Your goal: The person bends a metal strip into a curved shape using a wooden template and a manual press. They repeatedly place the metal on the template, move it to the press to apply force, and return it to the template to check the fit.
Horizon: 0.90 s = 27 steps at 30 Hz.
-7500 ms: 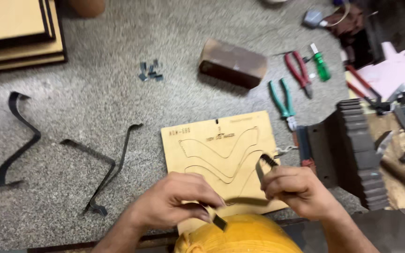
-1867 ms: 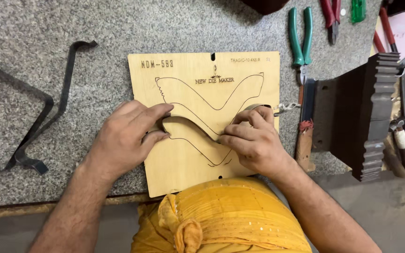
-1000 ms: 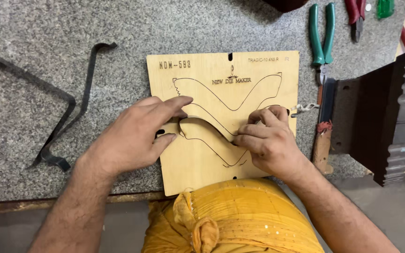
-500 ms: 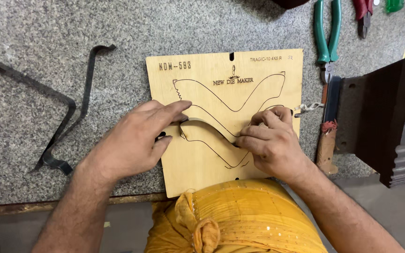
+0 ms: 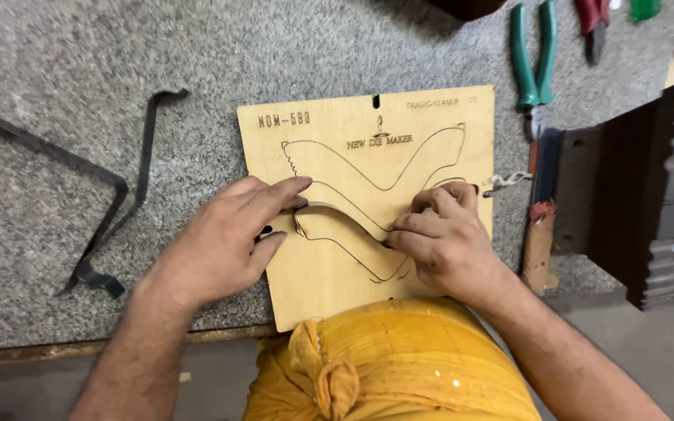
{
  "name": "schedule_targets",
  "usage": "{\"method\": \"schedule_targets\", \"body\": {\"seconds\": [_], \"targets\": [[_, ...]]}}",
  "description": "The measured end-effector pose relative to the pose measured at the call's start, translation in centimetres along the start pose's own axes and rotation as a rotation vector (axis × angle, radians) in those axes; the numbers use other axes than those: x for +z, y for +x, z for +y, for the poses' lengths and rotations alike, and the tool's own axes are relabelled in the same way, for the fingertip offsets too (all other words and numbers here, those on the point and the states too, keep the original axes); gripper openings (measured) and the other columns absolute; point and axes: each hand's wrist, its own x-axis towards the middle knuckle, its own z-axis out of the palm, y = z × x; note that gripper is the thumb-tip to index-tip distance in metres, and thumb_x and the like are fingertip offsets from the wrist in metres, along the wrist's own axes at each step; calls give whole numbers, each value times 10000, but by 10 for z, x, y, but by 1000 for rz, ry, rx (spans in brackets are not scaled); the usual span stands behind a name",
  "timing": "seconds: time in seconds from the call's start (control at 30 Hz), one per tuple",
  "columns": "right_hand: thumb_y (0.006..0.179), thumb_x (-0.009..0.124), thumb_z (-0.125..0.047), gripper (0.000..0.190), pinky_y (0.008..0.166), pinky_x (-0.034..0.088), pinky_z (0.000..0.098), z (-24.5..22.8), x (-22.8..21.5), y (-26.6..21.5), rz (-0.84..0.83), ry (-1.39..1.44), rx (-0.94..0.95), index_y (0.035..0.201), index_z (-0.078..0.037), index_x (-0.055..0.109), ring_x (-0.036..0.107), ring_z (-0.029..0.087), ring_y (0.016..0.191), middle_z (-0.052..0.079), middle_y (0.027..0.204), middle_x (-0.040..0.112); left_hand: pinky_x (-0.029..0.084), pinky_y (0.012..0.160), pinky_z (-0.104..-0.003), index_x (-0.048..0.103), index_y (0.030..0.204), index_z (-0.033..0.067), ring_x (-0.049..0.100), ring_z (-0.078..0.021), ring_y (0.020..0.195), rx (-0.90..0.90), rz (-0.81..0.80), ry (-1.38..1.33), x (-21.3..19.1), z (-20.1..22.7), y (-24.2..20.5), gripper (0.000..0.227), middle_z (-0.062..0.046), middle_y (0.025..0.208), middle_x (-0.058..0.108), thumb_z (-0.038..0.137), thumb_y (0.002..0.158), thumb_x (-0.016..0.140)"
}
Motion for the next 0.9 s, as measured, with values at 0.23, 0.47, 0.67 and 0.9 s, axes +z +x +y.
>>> {"method": "schedule_targets", "body": {"seconds": [0.23,0.47,0.67,0.9], "targets": [[676,750,35,221,911,390,441,1,-35,-7,156,223,101,821,-132,753,627,232,940,-18,902,757,584,902,-359,639,1371,110,719,-201,965,93,28,-241,-15,25,0,539,-59,1063,760,109,845,760],[709,755,86,169,980,456,411,-4,-50,-47,307,736,223,788,-62,736,642,202,857,31,834,773,603,863,-327,698,1174,-25,704,-170,957,185,147,-1030,10,77,12,365,-85,1027,747,41,835,815],[632,813,61,228,855,500,395,-23,-54,-75,544,694,189,804,-40,702,624,232,842,56,849,737,572,780,-316,688,1088,-68,672,-169,826,72,410,-1387,55,146,44,183,-108,926,725,-4,931,760],[615,734,92,286,791,533,371,-11,-97,-124,698,280,105,848,-71,725,630,269,858,55,929,742,566,699,-359,701,1044,-77,700,-220,734,-57,177,-1618,76,227,71,208,-143,897,756,22,864,736]]}}
